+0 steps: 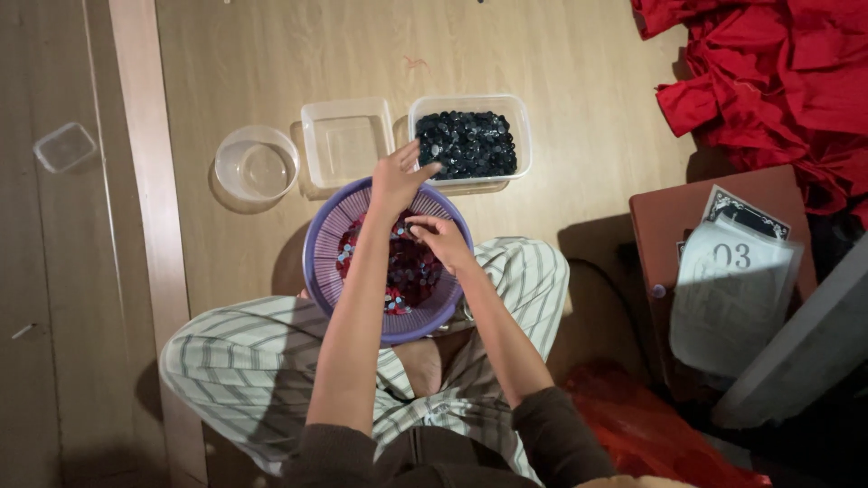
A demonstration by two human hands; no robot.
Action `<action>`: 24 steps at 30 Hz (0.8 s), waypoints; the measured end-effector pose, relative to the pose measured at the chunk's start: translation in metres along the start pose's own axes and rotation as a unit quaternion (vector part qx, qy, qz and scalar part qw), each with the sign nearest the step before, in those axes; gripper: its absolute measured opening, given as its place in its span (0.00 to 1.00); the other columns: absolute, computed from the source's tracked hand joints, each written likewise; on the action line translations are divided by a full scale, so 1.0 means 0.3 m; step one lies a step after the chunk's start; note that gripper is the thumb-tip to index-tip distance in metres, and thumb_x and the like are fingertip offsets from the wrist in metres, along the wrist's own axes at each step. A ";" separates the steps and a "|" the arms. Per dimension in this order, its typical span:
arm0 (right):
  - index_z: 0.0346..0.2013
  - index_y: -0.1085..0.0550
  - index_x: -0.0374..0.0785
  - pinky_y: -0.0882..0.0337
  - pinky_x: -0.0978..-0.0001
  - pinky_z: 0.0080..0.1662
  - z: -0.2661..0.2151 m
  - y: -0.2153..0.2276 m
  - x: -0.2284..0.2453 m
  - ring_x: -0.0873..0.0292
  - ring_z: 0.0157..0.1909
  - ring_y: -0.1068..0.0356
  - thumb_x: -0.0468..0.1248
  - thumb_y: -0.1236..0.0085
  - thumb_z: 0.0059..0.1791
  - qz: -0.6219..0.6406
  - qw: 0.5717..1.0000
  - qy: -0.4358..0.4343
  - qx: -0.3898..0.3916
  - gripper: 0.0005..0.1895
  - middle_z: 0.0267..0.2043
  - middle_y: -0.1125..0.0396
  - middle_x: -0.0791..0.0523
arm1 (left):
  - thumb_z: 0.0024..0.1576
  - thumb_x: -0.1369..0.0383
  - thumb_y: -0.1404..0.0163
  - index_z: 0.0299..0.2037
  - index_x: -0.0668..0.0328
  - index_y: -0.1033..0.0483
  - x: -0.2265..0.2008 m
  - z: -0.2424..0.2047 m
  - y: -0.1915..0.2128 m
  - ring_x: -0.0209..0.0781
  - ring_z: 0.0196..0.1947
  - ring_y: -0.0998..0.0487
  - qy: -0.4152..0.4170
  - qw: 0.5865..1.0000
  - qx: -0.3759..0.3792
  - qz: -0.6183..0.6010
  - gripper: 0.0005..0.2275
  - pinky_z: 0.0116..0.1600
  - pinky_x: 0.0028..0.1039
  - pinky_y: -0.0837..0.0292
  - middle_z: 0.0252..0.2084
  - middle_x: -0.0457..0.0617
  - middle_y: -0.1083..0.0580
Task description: Sorting small black buttons from a mixed basket into a separate plastic container
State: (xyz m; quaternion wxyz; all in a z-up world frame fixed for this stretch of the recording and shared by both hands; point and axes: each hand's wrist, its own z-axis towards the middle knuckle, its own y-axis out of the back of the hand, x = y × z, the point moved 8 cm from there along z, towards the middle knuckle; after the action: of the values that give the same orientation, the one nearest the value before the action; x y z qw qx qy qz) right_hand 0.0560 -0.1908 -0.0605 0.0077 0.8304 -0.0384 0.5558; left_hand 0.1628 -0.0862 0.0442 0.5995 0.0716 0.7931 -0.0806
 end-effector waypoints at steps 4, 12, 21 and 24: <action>0.51 0.20 0.38 0.22 0.70 0.42 -0.009 0.009 0.014 0.61 0.41 0.26 0.33 0.38 0.50 0.033 0.999 -0.001 -0.005 0.14 0.43 0.25 0.48 | 0.49 0.62 0.30 0.63 0.70 0.29 0.112 -0.015 0.092 0.59 0.59 0.26 -0.025 0.999 -0.034 0.029 0.33 0.64 0.40 0.30 0.57 0.71 0.27; 0.53 0.21 0.39 0.24 0.64 0.50 -0.035 0.105 0.310 0.60 0.44 0.27 0.36 0.36 0.51 -0.025 0.993 0.099 -0.054 0.15 0.43 0.25 0.51 | 0.55 0.50 0.40 0.59 0.47 0.22 0.269 -0.182 0.343 0.48 0.55 0.22 0.071 0.981 -0.104 0.144 0.23 0.59 0.40 0.27 0.48 0.49 0.19; 0.62 0.29 0.41 0.29 0.54 0.62 0.026 0.228 0.372 0.39 0.63 0.35 0.32 0.44 0.54 -0.241 0.942 0.189 -0.140 0.21 0.65 0.44 0.45 | 0.47 0.50 0.37 0.63 0.52 0.31 0.697 -0.209 0.330 0.73 0.61 0.28 0.084 0.911 0.015 0.405 0.34 0.64 0.55 0.32 0.62 0.70 0.30; 0.46 0.22 0.44 0.28 0.61 0.52 -0.061 0.106 0.307 0.52 0.49 0.26 0.35 0.53 0.56 -0.333 0.843 0.394 -0.148 0.10 0.47 0.26 0.54 | 0.41 0.49 0.30 0.67 0.42 0.39 0.833 -0.216 0.288 0.72 0.68 0.39 0.213 0.817 0.098 0.527 0.43 0.65 0.58 0.32 0.72 0.59 0.50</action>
State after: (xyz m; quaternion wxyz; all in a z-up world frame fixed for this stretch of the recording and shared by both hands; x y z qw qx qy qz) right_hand 0.0718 -0.2267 0.0306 0.3301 0.4929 0.1649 0.7880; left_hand 0.0523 0.0163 -0.1827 0.3565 0.5522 0.7299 0.1876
